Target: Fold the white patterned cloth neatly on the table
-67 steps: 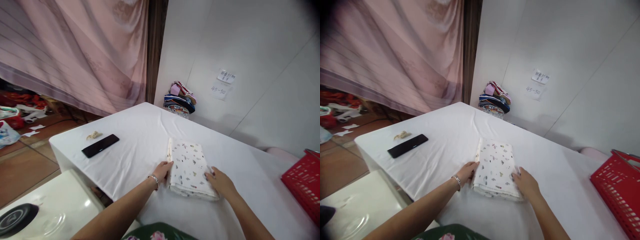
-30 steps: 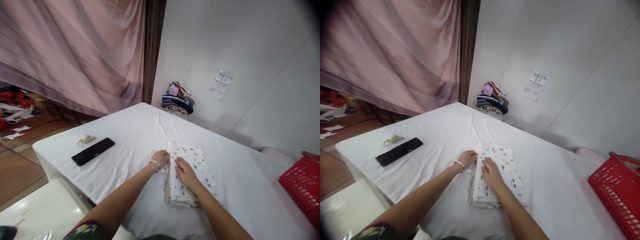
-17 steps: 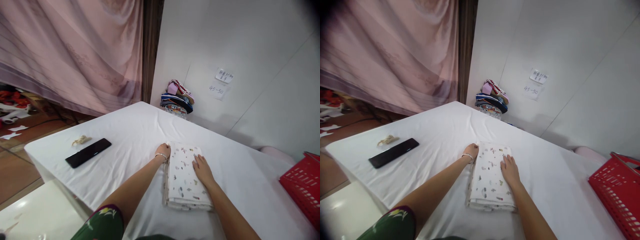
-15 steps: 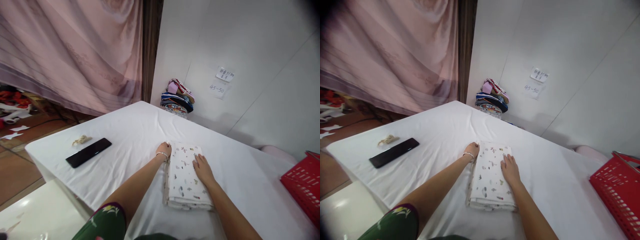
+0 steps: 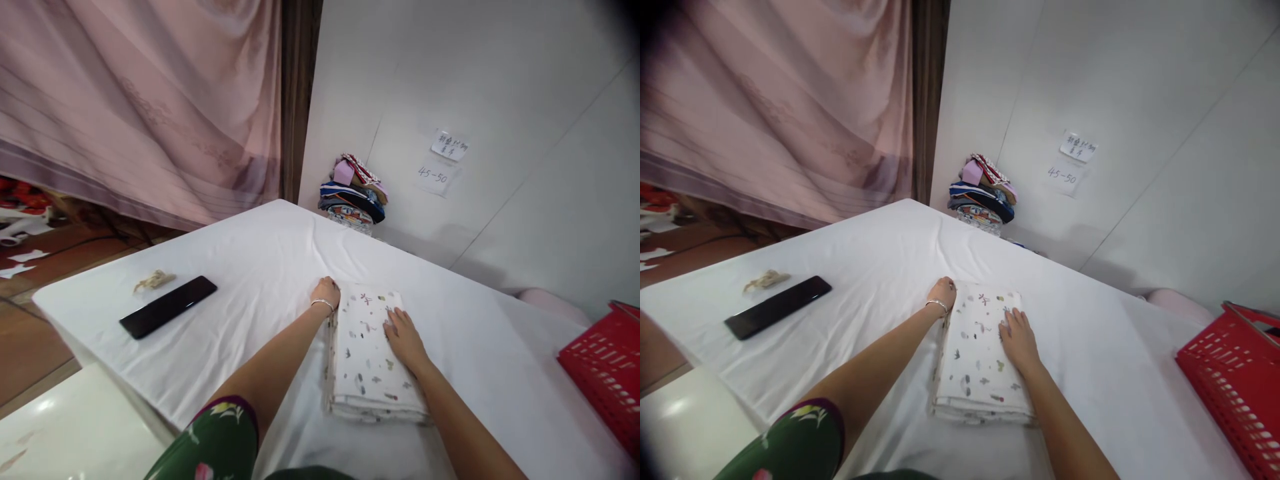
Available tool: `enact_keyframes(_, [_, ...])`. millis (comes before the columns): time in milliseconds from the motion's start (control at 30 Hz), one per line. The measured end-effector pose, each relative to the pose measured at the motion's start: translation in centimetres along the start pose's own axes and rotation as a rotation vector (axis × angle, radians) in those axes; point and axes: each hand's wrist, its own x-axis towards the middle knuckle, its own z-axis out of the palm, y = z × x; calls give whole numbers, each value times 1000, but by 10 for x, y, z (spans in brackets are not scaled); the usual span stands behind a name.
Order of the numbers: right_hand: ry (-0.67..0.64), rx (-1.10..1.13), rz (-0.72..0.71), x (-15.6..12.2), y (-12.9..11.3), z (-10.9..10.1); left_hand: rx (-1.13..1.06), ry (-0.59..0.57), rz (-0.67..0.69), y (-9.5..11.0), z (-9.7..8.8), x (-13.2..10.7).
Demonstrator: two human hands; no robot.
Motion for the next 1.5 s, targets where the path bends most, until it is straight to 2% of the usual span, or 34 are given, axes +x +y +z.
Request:
enact_keyframes(300, [14, -40, -15, -2, -3, 0, 35, -102, 39, -1, -7, 16])
enact_keyframes(633, [-32, -49, -16, 11, 2, -9, -1, -100, 22, -2, -4, 14])
enact_keyframes(733, [1, -75, -18, 18, -6, -14, -13, -107, 33, -3, -5, 16])
enact_keyframes(867, [20, -85, -79, 27, -30, -18, -35, -80, 48, -4, -4, 15])
enact_keyframes(1067, [10, -71, -180, 49, -62, -10, -58, -54, 48, -5, -2, 13])
enact_keyframes(1300, [-31, -104, -145, 64, -52, 4, -81, -58, 44, -13, -6, 17])
enact_keyframes(1500, [-52, -103, -122, 62, -54, 1, -86, -98, 27, -13, -10, 20])
